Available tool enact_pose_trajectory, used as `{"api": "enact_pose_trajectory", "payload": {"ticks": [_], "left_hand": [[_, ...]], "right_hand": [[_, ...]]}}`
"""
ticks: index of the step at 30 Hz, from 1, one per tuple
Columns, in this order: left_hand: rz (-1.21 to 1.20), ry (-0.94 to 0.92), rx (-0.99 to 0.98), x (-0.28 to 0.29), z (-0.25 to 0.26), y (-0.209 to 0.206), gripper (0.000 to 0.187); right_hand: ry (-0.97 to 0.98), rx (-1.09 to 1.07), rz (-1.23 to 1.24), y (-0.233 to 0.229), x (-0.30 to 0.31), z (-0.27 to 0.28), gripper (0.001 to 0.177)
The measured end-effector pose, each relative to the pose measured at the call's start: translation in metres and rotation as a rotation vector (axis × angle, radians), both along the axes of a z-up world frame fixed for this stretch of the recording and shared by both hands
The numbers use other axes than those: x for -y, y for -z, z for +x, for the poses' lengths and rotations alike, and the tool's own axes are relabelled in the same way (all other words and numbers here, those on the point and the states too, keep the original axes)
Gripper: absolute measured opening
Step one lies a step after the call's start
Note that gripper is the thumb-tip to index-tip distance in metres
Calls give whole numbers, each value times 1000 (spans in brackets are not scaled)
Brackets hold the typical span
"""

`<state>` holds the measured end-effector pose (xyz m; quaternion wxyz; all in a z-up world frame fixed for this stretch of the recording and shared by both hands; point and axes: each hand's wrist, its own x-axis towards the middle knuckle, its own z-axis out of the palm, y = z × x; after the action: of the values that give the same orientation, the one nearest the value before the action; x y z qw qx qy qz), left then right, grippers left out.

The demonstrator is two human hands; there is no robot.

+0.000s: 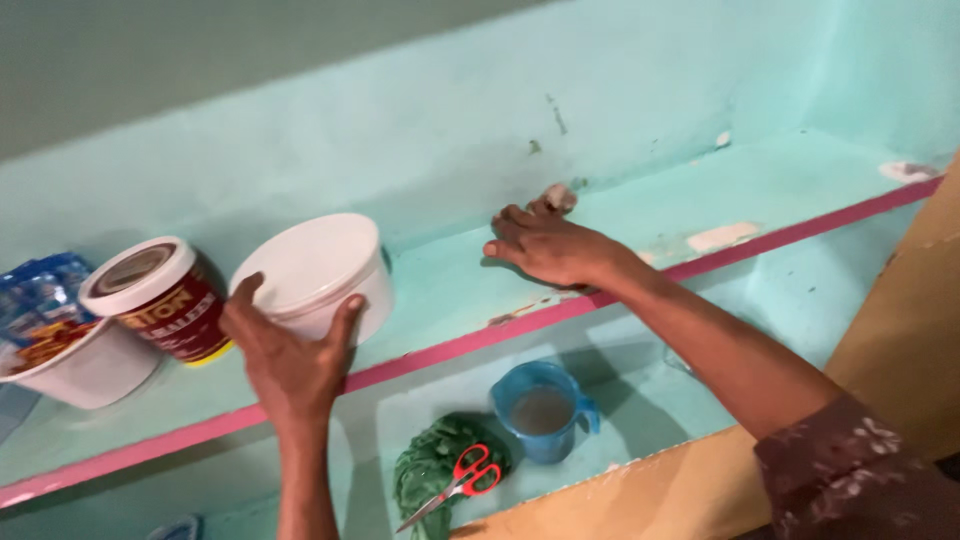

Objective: The person cleans a built-in shelf using a green cloth and a small blue cup. They wipe the shelf surface, move various items like containers and a plastic bag, and repeatedly wipe the same areas.

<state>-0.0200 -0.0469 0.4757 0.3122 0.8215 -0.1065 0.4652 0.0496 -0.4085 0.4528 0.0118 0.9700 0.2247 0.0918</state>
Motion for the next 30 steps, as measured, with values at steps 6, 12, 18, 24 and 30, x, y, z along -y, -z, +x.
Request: {"api": "enact_pose_trajectory", "payload": {"ticks": [6,12,18,24,30], "left_hand": [[-3,-26,-22,-1,4,7,97],[29,9,-6,-4,7,17,97],[33,-14,-10,2,10,24,100],[108,-371,196,39,-6,15,92],[360,166,46,171,-11,4,68]], "right_hand": [[165,-189,348,-6,146,-16,62],[807,-181,508,-13,329,-57,56],[1,344,159,3,268,-15,44],[0,65,552,10,133,-5,17],[297,46,513,-16,227,-29,51]]}}
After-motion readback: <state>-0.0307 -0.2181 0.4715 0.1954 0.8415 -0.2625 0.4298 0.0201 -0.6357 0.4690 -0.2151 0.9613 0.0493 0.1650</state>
